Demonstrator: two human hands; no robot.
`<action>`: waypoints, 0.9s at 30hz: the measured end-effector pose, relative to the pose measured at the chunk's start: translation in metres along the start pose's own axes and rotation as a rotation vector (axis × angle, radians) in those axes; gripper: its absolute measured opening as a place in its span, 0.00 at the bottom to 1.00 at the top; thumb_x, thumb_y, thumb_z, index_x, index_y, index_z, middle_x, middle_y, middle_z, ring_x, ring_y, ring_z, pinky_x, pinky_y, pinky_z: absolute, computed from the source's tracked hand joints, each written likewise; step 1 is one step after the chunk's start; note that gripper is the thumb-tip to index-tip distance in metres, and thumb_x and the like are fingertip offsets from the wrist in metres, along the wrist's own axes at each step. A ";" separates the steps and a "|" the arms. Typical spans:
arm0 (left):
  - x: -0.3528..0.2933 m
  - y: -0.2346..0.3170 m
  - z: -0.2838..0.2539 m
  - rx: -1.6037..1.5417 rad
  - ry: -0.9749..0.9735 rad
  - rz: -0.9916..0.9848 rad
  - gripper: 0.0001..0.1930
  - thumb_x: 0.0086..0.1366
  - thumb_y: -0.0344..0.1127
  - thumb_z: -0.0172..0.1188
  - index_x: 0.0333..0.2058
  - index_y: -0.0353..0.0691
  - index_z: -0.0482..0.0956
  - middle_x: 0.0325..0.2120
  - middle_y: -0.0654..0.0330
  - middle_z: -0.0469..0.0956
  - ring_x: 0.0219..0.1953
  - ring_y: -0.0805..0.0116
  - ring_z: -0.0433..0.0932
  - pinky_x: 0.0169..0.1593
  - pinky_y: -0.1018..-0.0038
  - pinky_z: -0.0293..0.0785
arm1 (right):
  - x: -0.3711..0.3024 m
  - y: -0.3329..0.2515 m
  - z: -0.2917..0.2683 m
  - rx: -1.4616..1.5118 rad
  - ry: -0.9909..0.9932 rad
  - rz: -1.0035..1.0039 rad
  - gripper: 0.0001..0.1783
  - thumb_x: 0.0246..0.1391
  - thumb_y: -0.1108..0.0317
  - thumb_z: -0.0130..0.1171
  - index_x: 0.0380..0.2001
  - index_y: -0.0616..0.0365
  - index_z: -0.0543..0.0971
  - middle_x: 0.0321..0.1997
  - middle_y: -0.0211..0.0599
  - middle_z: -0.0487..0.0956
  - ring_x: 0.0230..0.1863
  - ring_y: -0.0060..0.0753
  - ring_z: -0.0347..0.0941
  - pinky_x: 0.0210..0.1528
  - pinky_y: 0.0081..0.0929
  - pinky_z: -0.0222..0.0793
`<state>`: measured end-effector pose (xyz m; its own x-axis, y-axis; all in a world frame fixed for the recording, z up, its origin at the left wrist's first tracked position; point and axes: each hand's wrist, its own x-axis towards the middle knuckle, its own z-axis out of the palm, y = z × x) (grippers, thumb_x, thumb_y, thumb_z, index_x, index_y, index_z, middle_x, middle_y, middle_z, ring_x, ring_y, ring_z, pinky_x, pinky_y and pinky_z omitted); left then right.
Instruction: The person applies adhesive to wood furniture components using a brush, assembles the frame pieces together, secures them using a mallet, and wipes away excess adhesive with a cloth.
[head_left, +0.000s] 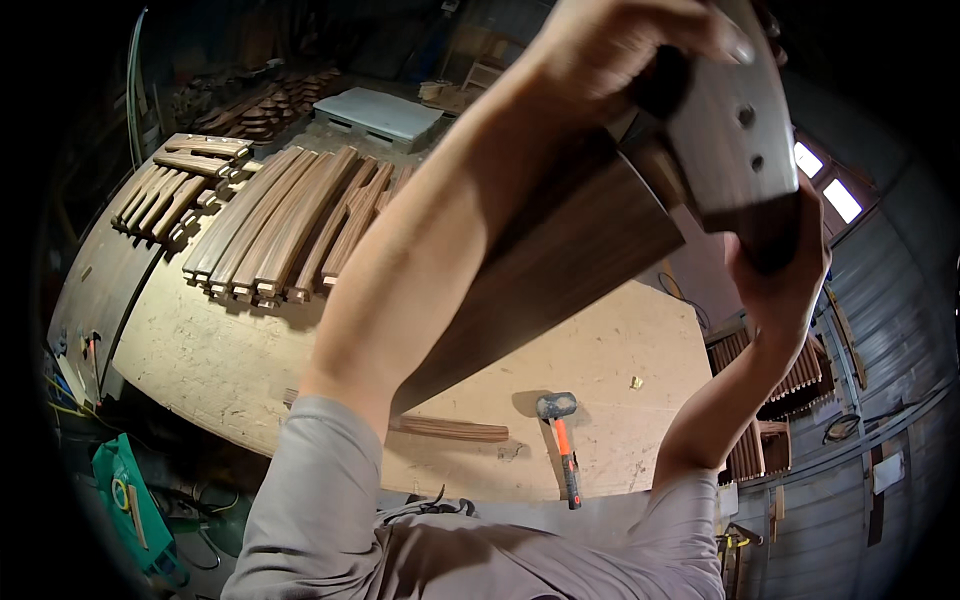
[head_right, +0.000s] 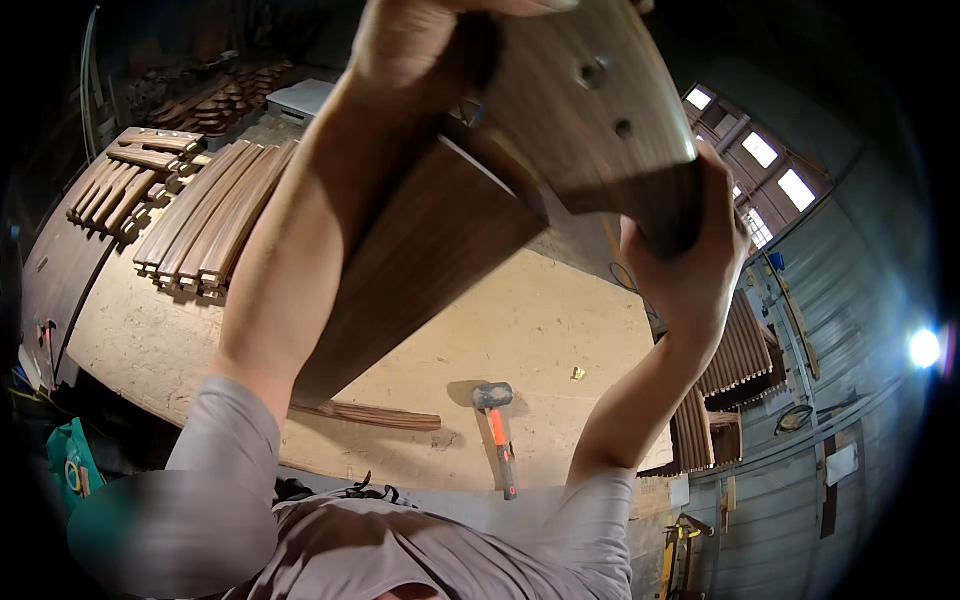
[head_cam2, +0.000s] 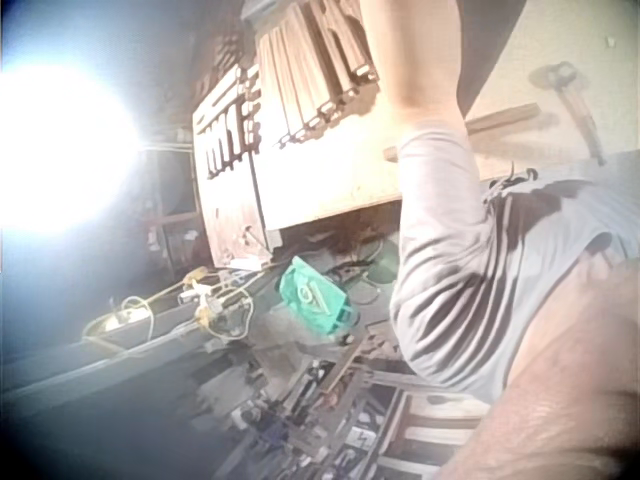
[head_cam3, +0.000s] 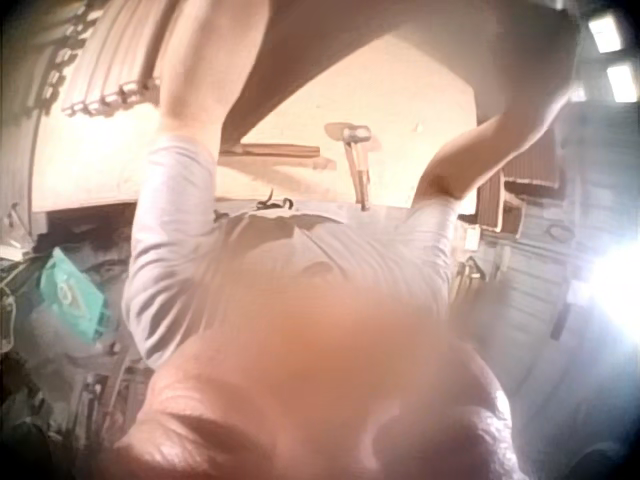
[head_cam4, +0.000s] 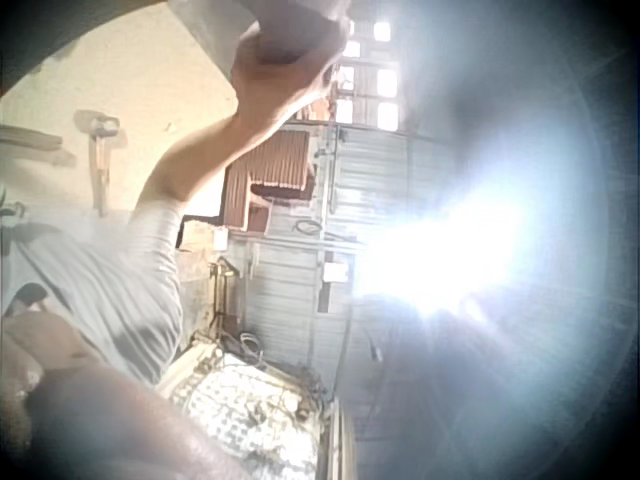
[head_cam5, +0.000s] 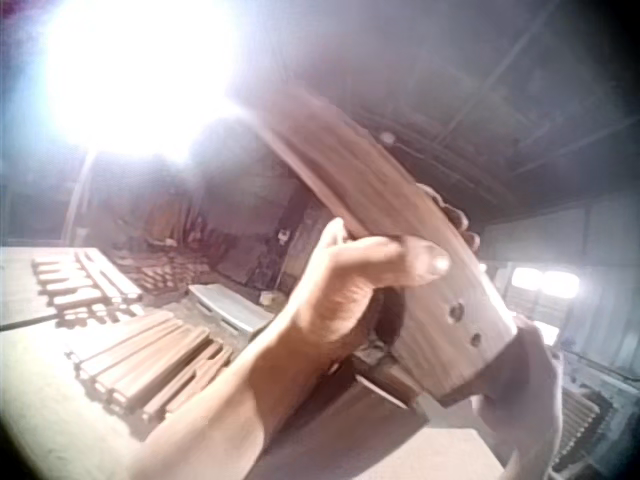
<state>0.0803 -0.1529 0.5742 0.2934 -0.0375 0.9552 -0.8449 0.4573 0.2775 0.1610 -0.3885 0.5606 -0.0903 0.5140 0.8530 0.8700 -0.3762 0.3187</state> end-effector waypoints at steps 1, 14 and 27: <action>0.000 -0.005 0.002 -0.009 0.009 0.001 0.19 0.43 0.32 0.64 0.37 0.36 0.77 0.30 0.55 0.78 0.36 0.61 0.78 0.46 0.66 0.74 | -0.008 0.002 -0.001 -0.035 0.036 -0.021 0.34 0.36 0.73 0.63 0.53 0.54 0.69 0.35 0.42 0.81 0.35 0.39 0.82 0.36 0.30 0.77; -0.006 -0.005 0.015 -0.110 0.068 0.133 0.22 0.44 0.28 0.60 0.43 0.36 0.71 0.37 0.54 0.75 0.46 0.55 0.75 0.55 0.59 0.71 | 0.012 0.015 -0.011 0.116 -0.027 -0.113 0.34 0.34 0.75 0.64 0.52 0.52 0.71 0.36 0.43 0.81 0.36 0.42 0.81 0.38 0.32 0.76; -0.068 0.012 0.034 0.456 0.106 -0.127 0.43 0.48 0.25 0.71 0.62 0.40 0.57 0.47 0.51 0.73 0.47 0.62 0.76 0.53 0.64 0.74 | -0.011 0.001 -0.026 0.196 -0.035 0.071 0.36 0.34 0.74 0.65 0.54 0.53 0.70 0.39 0.44 0.80 0.40 0.45 0.79 0.41 0.34 0.75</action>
<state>0.0354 -0.1751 0.5159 0.4310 0.0338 0.9017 -0.9023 0.0177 0.4307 0.1504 -0.4147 0.5621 -0.0118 0.5191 0.8546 0.9515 -0.2569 0.1692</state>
